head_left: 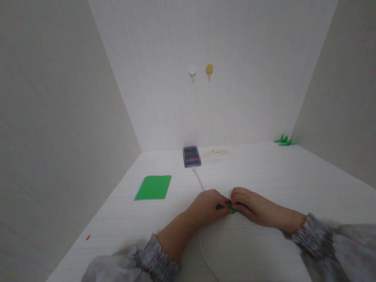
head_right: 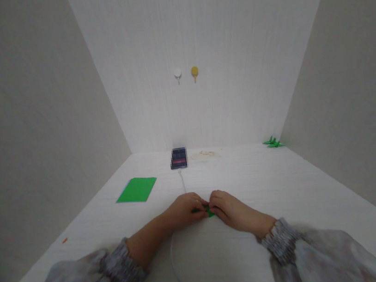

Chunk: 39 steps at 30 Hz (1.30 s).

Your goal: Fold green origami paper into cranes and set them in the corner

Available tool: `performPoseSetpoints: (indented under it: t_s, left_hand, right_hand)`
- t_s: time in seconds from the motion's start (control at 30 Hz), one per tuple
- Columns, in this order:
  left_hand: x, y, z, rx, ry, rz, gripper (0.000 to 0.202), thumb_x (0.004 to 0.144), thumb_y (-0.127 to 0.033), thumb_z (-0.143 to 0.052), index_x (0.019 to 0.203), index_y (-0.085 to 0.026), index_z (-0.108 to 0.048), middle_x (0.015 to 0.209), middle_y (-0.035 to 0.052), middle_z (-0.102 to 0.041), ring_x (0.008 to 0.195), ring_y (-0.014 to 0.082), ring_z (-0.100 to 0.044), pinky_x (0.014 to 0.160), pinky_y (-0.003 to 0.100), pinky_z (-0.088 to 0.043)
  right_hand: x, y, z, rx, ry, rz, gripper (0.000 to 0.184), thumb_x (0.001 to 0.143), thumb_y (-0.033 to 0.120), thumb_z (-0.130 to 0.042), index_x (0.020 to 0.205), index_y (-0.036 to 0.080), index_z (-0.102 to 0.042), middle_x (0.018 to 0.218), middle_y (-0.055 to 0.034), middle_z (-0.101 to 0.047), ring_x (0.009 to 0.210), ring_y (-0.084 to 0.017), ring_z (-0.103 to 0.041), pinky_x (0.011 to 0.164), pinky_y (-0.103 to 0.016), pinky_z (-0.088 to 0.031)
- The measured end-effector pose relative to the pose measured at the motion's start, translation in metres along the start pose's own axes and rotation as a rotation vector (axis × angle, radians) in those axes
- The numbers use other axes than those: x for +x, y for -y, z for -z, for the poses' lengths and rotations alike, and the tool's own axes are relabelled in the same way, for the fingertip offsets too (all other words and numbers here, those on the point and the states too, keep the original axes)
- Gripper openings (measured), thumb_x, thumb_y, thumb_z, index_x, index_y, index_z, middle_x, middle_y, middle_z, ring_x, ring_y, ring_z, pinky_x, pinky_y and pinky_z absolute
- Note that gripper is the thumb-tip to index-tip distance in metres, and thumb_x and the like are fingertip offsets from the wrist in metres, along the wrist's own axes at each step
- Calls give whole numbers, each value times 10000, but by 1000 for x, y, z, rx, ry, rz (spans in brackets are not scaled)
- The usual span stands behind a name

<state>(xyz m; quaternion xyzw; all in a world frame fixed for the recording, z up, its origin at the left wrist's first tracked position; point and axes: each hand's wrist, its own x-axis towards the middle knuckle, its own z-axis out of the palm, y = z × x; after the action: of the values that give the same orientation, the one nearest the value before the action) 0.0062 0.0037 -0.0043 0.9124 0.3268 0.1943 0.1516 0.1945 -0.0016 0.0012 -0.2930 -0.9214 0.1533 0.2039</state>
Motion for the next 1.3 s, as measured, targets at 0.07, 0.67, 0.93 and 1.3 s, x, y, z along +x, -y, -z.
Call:
performPoseSetpoints:
  t_s: [0.07,0.67,0.93,1.3]
  left_hand:
    - [0,-2,-1,-16,-13,64,167,733,-261,-522,722,-182,-669,854,6,-667,824,155,-567,741,235,-398]
    - [0,-2,-11,-207,-85,283,156,685,-212,-506,728,-182,-653,824,-11,-654,731,124,-568,696,220,-414]
    - [3,-2,-12,-234,-154,287,101,649,-153,-522,648,-154,-623,880,28,-600,788,131,-545,738,239,-414]
    - [6,-3,-14,-165,-140,336,141,668,-146,-503,528,-138,-517,924,71,-487,811,151,-494,764,278,-423]
  right_hand:
    - [1,0,-1,26,-2,-7,174,842,185,-363,770,158,-520,779,-51,-503,752,-156,-465,704,-278,-396]
    - [2,-12,-9,146,-15,-32,126,808,148,-416,707,163,-491,812,-49,-481,750,-144,-456,674,-273,-400]
    - [1,-13,-13,148,-59,-105,55,787,144,-441,748,165,-472,776,-27,-466,681,-130,-438,610,-255,-389]
    - [3,-17,-18,87,-67,-110,112,770,99,-420,683,167,-442,822,-52,-469,738,-144,-450,670,-288,-409]
